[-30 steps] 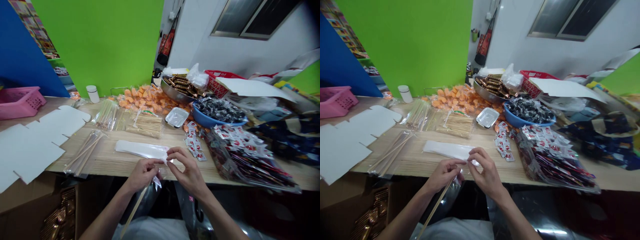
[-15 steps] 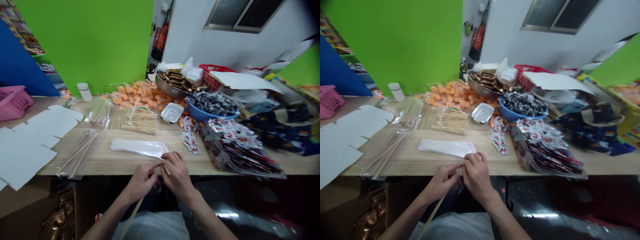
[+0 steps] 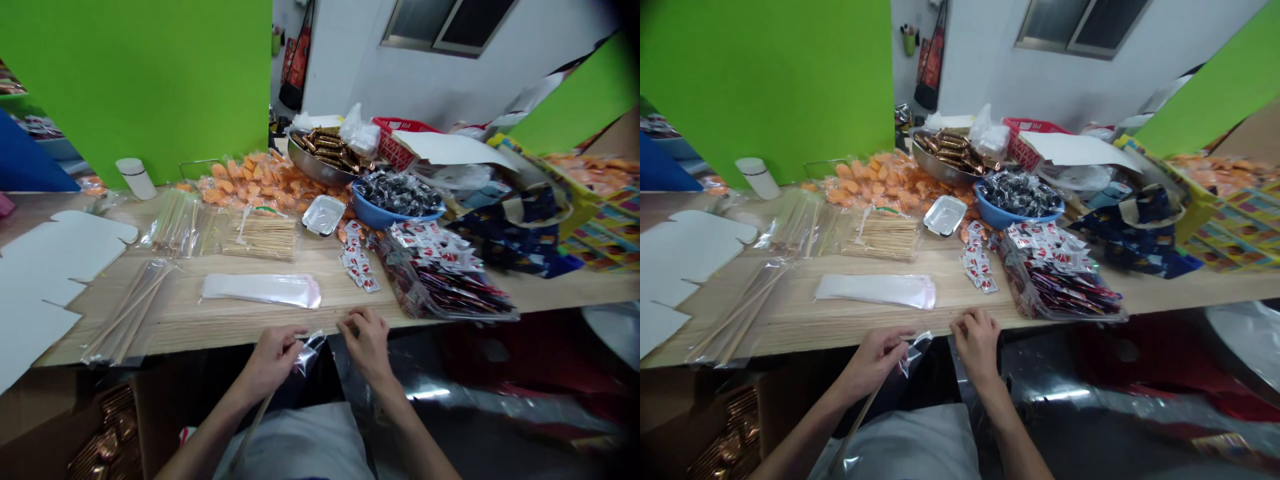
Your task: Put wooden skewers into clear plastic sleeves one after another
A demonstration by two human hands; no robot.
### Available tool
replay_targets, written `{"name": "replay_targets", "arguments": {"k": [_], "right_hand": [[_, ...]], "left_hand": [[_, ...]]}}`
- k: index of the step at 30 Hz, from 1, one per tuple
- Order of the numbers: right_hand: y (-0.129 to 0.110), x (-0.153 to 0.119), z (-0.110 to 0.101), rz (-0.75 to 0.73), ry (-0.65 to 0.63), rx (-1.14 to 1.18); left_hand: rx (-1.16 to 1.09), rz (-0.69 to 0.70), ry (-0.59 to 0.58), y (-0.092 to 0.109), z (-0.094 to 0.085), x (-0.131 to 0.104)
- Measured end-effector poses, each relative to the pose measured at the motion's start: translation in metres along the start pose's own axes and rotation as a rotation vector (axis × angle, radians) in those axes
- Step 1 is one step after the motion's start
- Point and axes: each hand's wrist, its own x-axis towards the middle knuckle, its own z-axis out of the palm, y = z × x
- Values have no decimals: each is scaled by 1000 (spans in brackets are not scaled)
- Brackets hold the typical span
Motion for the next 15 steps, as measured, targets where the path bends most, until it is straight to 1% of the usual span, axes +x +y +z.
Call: {"name": "replay_targets", "arguments": {"k": [2,3,5,7,8,11,12,13,15], "right_hand": [[13,3,-9,54,45,-21],[15,4,-13,72,74,-2],[10,8,-21,87,113,122],[-9,12,-25,109,88,346],[-22,13,-25,132,39,486],[-64,15,-16,265,-202,931],[-76,14,-11,318,-260,1057],[-87,14,-7,368,-292,1161],[-99,13,1,436,-291,1276]], "left_hand": [[-74,-18,43,-2,-7,1],[-114,-22,65,-2,-10,2],[-187,-25,131,-2,-14,5],[-253,-20,205,0,-13,9],[-287,-19,236,1,-12,10],[-390,-21,285,4,-6,13],[-416,-24,292,4,-5,13],[-436,-27,301,4,-4,12],[-470,-41,327,2,-5,10]]}}
